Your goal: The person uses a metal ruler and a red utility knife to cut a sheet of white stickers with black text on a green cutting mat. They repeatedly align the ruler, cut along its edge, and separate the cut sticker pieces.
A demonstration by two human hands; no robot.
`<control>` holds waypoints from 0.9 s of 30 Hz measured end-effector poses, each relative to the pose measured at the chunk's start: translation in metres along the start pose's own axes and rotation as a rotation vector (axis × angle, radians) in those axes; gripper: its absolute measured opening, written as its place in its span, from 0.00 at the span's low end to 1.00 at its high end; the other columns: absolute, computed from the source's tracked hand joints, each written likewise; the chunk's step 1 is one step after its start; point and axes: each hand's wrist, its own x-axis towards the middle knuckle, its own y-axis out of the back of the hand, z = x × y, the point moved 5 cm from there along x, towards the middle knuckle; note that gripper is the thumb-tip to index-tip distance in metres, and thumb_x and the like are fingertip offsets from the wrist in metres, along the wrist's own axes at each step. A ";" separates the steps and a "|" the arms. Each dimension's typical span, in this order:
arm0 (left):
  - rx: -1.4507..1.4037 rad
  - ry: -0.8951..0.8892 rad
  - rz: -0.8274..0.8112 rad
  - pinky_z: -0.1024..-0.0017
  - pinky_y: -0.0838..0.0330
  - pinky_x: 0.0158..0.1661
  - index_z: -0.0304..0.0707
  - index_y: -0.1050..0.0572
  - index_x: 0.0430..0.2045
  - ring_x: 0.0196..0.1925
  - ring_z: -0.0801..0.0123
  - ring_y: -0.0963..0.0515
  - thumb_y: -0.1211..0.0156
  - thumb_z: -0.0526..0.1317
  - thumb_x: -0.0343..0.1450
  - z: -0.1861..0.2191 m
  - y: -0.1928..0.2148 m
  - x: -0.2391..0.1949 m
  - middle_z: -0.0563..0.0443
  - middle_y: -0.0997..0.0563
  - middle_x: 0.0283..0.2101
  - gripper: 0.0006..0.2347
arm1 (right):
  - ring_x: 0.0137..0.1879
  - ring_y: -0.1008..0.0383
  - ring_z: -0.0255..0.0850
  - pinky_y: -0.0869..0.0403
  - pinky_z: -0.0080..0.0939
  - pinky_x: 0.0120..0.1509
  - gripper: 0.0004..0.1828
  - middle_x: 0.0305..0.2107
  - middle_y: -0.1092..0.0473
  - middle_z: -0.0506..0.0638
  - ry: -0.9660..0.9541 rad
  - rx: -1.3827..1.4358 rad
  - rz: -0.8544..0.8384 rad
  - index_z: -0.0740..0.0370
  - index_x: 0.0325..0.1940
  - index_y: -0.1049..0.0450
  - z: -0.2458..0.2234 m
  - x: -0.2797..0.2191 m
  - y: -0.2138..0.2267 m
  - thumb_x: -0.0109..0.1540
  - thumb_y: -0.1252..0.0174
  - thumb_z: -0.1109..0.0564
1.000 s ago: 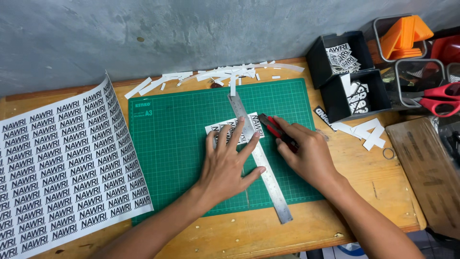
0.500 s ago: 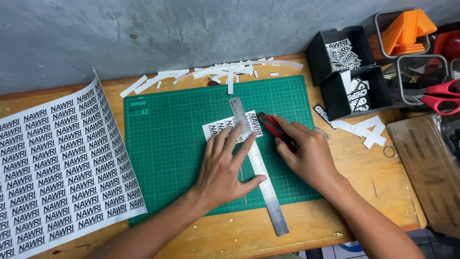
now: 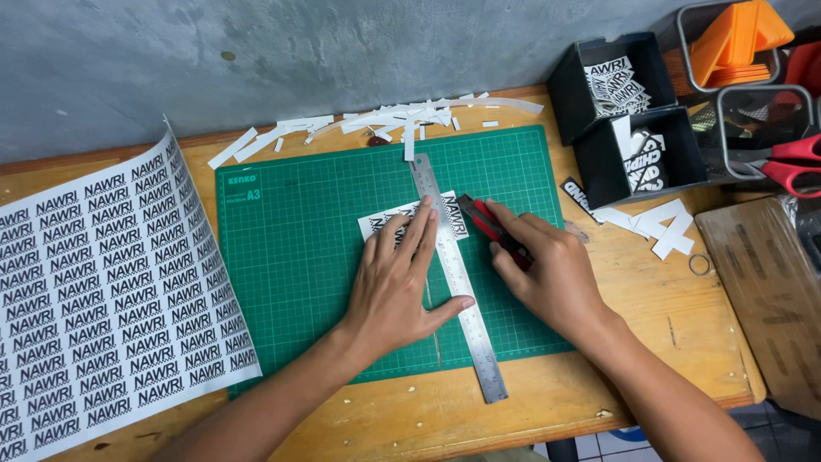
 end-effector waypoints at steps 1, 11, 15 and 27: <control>-0.002 0.001 -0.002 0.41 0.32 0.63 0.17 0.36 0.77 0.71 0.31 0.29 0.39 0.68 0.75 0.000 -0.001 0.000 0.21 0.39 0.83 0.47 | 0.33 0.18 0.56 0.26 0.51 0.32 0.27 0.35 0.17 0.57 -0.002 0.000 -0.001 0.60 0.70 0.16 -0.001 0.000 0.000 0.65 0.33 0.57; 0.021 -0.006 0.036 0.43 0.31 0.64 0.20 0.33 0.76 0.71 0.34 0.28 0.38 0.69 0.74 0.000 -0.001 -0.003 0.27 0.36 0.83 0.47 | 0.33 0.18 0.55 0.25 0.50 0.33 0.28 0.35 0.17 0.57 -0.025 0.014 -0.024 0.60 0.71 0.17 -0.003 0.000 -0.001 0.65 0.33 0.57; 0.024 -0.011 0.037 0.43 0.31 0.64 0.20 0.33 0.76 0.71 0.34 0.28 0.38 0.69 0.74 0.001 0.001 -0.002 0.26 0.35 0.83 0.47 | 0.34 0.18 0.55 0.24 0.50 0.32 0.28 0.36 0.17 0.58 -0.033 0.022 -0.032 0.60 0.71 0.17 -0.003 -0.001 -0.001 0.65 0.33 0.58; 0.049 -0.023 0.036 0.45 0.31 0.64 0.20 0.34 0.76 0.72 0.35 0.29 0.38 0.69 0.74 0.001 0.001 -0.002 0.27 0.36 0.83 0.47 | 0.34 0.18 0.55 0.24 0.50 0.31 0.27 0.36 0.17 0.58 -0.042 0.006 -0.036 0.61 0.71 0.17 -0.004 0.000 0.000 0.66 0.34 0.57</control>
